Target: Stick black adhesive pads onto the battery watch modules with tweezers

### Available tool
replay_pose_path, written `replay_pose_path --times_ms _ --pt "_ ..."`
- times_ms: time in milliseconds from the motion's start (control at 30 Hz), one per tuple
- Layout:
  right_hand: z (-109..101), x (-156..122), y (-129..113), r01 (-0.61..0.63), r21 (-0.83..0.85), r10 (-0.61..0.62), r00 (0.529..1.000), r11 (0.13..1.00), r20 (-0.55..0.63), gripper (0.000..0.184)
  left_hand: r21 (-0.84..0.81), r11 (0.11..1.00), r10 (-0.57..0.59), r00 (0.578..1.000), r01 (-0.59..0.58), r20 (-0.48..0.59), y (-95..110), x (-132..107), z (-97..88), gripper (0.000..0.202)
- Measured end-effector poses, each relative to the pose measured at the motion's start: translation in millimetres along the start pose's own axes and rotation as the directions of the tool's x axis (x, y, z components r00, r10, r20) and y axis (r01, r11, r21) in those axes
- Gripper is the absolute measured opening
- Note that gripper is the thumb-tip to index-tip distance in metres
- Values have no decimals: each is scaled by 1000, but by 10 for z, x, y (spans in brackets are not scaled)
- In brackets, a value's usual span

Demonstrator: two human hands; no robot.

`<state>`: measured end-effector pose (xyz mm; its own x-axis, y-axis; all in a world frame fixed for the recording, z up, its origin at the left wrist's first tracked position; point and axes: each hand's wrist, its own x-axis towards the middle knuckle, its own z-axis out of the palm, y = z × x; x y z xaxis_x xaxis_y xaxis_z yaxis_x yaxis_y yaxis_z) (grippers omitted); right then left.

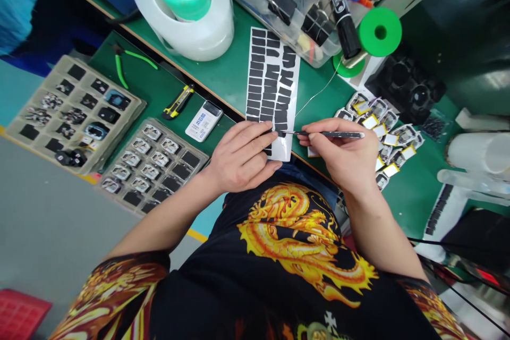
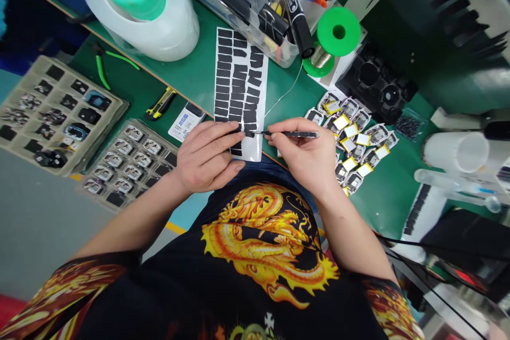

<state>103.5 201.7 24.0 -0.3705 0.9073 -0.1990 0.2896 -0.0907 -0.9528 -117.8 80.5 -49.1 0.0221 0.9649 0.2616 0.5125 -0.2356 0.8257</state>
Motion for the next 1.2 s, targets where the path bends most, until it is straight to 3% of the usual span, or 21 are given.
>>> replay_pose_path --times_ms 200,433,633,833,1000,1200 --pt "-22 0 -13 2 9 -2 1000 1000 16 8 -85 995 -65 997 61 -42 -13 44 -13 40" --pt "-30 -7 -20 28 37 -29 999 999 23 5 -122 987 -102 994 107 40 16 79 -41 35" --pt "-54 -33 -61 55 59 -57 998 997 32 6 -139 980 -145 989 145 13 55 158 -77 39" --pt "-67 -27 -40 39 77 -44 997 996 60 5 -11 1000 -2 1000 3 24 18 143 -76 40" --pt "-42 -22 -19 22 77 -26 998 997 61 5 99 986 143 988 -137 -55 13 182 -85 40" --pt "-35 -26 -25 9 74 -13 998 997 56 6 -5 995 98 994 -98 49 43 362 -129 32"
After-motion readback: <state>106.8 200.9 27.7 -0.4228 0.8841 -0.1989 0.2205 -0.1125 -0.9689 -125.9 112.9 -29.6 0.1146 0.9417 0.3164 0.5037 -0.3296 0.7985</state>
